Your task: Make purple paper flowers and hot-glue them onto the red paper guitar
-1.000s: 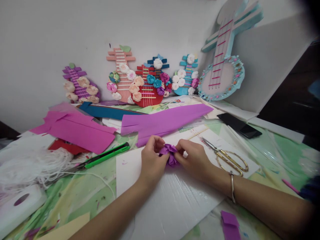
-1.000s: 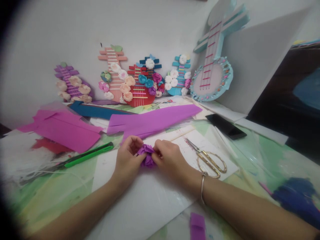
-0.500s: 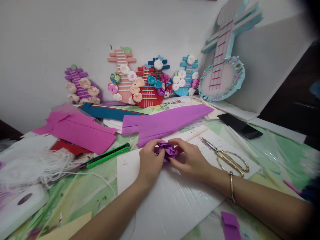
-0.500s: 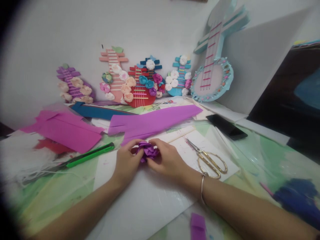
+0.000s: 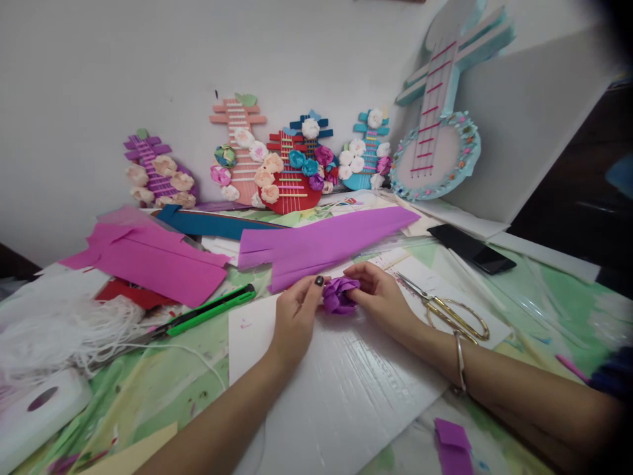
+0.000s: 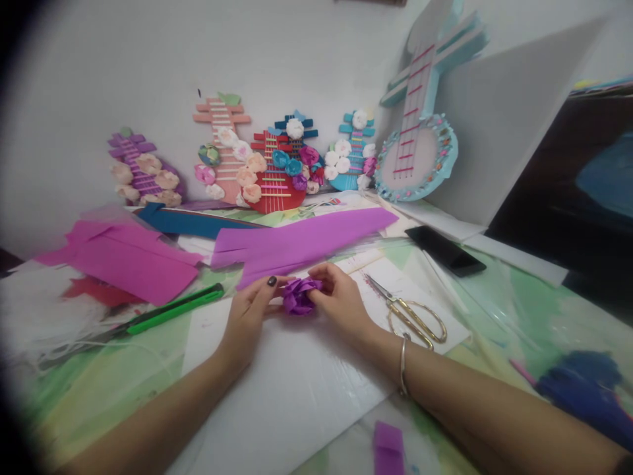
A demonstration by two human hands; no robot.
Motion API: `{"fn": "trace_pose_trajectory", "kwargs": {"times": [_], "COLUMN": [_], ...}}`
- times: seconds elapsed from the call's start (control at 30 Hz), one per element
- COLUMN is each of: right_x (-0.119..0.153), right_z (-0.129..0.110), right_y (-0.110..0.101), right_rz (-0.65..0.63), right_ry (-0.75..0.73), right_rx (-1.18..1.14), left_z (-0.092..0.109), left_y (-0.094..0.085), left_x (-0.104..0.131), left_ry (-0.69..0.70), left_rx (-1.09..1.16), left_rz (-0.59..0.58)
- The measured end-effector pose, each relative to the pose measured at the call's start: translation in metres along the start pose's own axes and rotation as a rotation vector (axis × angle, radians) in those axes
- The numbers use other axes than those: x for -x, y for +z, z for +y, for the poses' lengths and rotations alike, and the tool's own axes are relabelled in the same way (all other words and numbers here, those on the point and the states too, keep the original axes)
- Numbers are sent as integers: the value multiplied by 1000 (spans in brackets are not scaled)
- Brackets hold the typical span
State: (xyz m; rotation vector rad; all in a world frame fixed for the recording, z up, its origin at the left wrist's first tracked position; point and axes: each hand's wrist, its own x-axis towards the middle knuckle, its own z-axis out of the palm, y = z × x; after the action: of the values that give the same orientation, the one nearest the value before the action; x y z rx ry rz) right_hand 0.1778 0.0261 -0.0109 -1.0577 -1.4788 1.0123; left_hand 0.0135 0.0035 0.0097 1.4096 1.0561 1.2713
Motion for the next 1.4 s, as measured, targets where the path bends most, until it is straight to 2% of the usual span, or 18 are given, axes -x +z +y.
{"fn": "trace_pose_trajectory", "kwargs": {"times": [0.1, 0.27, 0.47, 0.57, 0.87, 1.07, 1.27, 1.4], "right_x": [2, 9, 13, 15, 12, 8, 7, 7], "right_z": [-3, -15, -21, -20, -15, -12, -10, -11], "right_y": [1, 2, 5, 5, 5, 4, 3, 3], "right_rz": [-15, -13, -8, -15, -60, -35, -132, -135], "right_ry": [-22, -108, -288, -294, -177, -115, -73, -65], "right_rx": [82, 328, 473, 445, 279, 181, 124, 107], "left_z": [-1, -5, -2, -1, -3, -5, -7, -6], "left_y": [0, 3, 3, 3, 2, 3, 3, 4], "left_x": [-3, -4, -2, -3, -4, -6, -6, -4], "left_ry": [-21, -39, 71, 71, 66, 38, 28, 33], "left_rx": [35, -129, -334, -323, -355, -350, -273, -249], "left_rz": [0, -61, -76, -66, -32, -48, -28, -24]}}
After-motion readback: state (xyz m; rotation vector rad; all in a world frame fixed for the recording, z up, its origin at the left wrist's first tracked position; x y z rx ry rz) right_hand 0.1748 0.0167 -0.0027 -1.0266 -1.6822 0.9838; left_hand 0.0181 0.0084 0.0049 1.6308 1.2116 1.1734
